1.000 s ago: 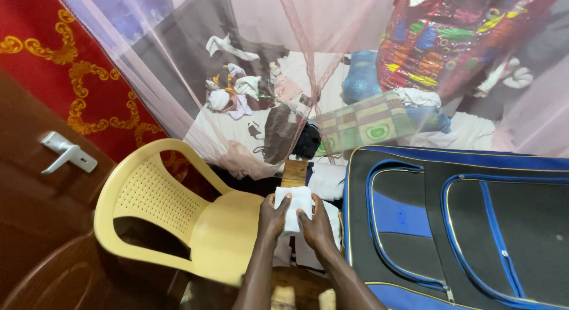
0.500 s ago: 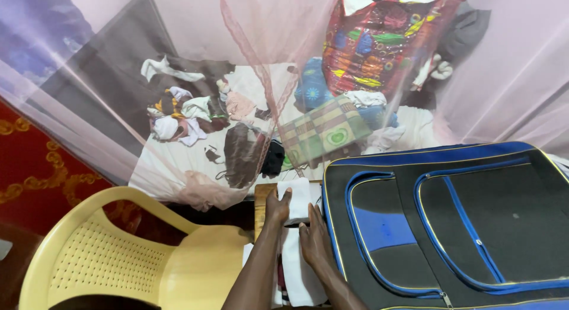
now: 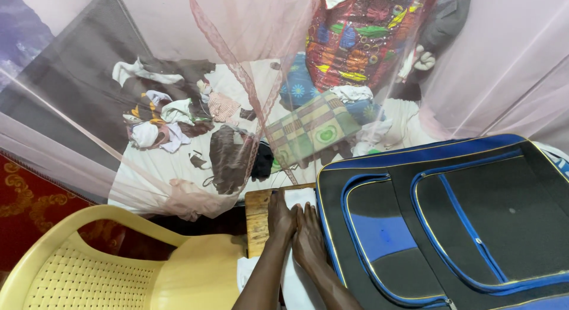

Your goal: Folding white clothes and a white tank top inside a suitcase.

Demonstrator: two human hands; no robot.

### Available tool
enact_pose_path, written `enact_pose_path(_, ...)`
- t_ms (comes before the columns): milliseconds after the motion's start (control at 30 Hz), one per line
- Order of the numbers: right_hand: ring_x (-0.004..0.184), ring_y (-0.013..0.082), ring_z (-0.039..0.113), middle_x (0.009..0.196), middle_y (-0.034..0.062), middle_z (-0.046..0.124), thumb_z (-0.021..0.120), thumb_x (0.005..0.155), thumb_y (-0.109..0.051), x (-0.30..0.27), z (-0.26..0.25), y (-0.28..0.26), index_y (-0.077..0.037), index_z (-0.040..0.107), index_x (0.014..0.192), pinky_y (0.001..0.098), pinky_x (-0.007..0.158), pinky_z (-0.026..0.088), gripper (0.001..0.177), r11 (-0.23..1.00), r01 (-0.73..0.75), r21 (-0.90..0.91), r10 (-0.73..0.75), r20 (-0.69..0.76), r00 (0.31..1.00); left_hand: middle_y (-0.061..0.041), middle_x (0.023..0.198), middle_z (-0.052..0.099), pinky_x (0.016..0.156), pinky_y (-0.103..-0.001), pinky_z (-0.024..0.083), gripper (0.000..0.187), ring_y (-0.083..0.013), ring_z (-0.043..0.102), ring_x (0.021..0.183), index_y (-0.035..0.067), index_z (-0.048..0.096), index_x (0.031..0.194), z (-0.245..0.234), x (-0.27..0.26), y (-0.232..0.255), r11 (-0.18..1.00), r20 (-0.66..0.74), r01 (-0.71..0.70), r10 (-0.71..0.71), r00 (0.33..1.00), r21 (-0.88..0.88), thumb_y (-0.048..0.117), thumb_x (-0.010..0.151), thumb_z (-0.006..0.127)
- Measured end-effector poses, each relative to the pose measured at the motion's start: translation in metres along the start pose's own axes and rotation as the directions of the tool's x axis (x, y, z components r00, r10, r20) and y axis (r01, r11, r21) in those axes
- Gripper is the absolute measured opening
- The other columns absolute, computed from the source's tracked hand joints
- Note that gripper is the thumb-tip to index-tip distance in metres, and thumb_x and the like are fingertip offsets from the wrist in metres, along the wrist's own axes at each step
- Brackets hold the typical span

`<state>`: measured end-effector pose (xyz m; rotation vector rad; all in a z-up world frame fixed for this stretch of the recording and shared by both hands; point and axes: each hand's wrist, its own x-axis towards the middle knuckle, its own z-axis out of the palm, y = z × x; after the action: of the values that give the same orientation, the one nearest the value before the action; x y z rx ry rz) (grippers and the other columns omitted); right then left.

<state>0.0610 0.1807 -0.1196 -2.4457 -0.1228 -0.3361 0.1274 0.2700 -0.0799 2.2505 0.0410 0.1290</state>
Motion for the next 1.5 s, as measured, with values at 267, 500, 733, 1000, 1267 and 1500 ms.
enact_pose_path(267, 0.155, 0.0432, 0.009, 0.164, 0.0287, 0.017, 0.059, 0.093, -0.020, 0.002, 0.004, -0.002, 0.002, 0.032, 0.153, 0.0487, 0.126, 0.012, 0.070, 0.978, -0.120, -0.173, 0.151, 0.182, 0.972, -0.015, 0.139, 0.050, 0.110, -0.044, 0.041, 0.057, -0.0357, 0.047, 0.131, 0.012, 0.050, 0.144, 0.010, -0.002, -0.025, 0.980, 0.156, -0.128, 0.104, 0.982, 0.150, 0.014, 0.090, 0.068)
enact_pose_path(500, 0.155, 0.0422, 0.009, 0.166, 0.0282, 0.014, 0.054, 0.094, -0.011, 0.003, 0.014, 0.012, 0.004, 0.031, 0.154, 0.0473, 0.125, 0.013, 0.066, 0.982, -0.161, -0.099, 0.176, 0.175, 0.969, -0.015, 0.144, 0.047, 0.114, -0.043, 0.037, 0.062, -0.0353, 0.043, 0.135, 0.014, 0.045, 0.149, 0.003, 0.001, -0.018, 0.976, 0.237, -0.093, 0.045, 0.971, 0.196, 0.017, 0.092, 0.067)
enact_pose_path(733, 0.155, 0.0426, 0.017, 0.165, 0.0289, 0.020, 0.045, 0.102, -0.012, -0.014, -0.019, -0.013, -0.005, 0.033, 0.158, 0.0476, 0.125, 0.018, 0.058, 0.996, -0.085, -0.002, 0.085, 0.101, 0.991, -0.017, 0.148, 0.050, 0.116, -0.045, 0.033, 0.059, -0.0370, 0.042, 0.138, 0.009, 0.049, 0.146, 0.008, -0.008, -0.028, 0.978, 0.067, -0.175, 0.168, 0.983, 0.111, 0.020, 0.091, 0.068)
enact_pose_path(1000, 0.148, 0.0342, 0.039, 0.162, 0.0208, 0.036, 0.049, 0.100, -0.009, -0.015, -0.093, -0.056, -0.006, 0.032, 0.157, 0.0427, 0.118, 0.034, 0.060, 0.861, -0.140, 0.489, 0.154, 0.012, 0.988, -0.015, 0.111, 0.075, 0.089, -0.038, 0.055, 0.037, -0.0263, 0.072, 0.101, 0.003, 0.068, 0.124, -0.047, -0.048, 0.042, 0.934, -0.014, -0.022, 0.018, 1.000, -0.357, 0.028, 0.097, 0.063)
enact_pose_path(1267, 0.127, 0.0229, 0.061, 0.151, 0.0162, 0.053, 0.055, 0.101, -0.013, -0.011, -0.131, -0.003, -0.006, 0.038, 0.156, 0.0353, 0.101, 0.051, 0.057, 0.687, -0.127, 0.715, 0.308, -0.128, 0.943, -0.011, 0.107, 0.077, 0.086, -0.033, 0.054, 0.037, -0.0177, 0.071, 0.096, 0.001, 0.070, 0.121, -0.029, -0.073, 0.094, 0.859, -0.016, -0.095, 0.100, 0.995, -0.503, 0.028, 0.098, 0.064)
enact_pose_path(1500, 0.111, 0.0148, 0.065, 0.135, 0.0116, 0.062, 0.059, 0.097, -0.012, -0.033, -0.200, 0.043, -0.007, 0.044, 0.151, 0.0324, 0.086, 0.058, 0.056, 0.511, -0.170, 0.843, 0.449, -0.093, 0.889, -0.011, 0.104, 0.077, 0.082, -0.033, 0.055, 0.035, -0.0176, 0.071, 0.093, 0.002, 0.071, 0.120, -0.002, -0.101, 0.159, 0.838, 0.053, -0.073, 0.121, 0.991, -0.541, 0.029, 0.099, 0.064)
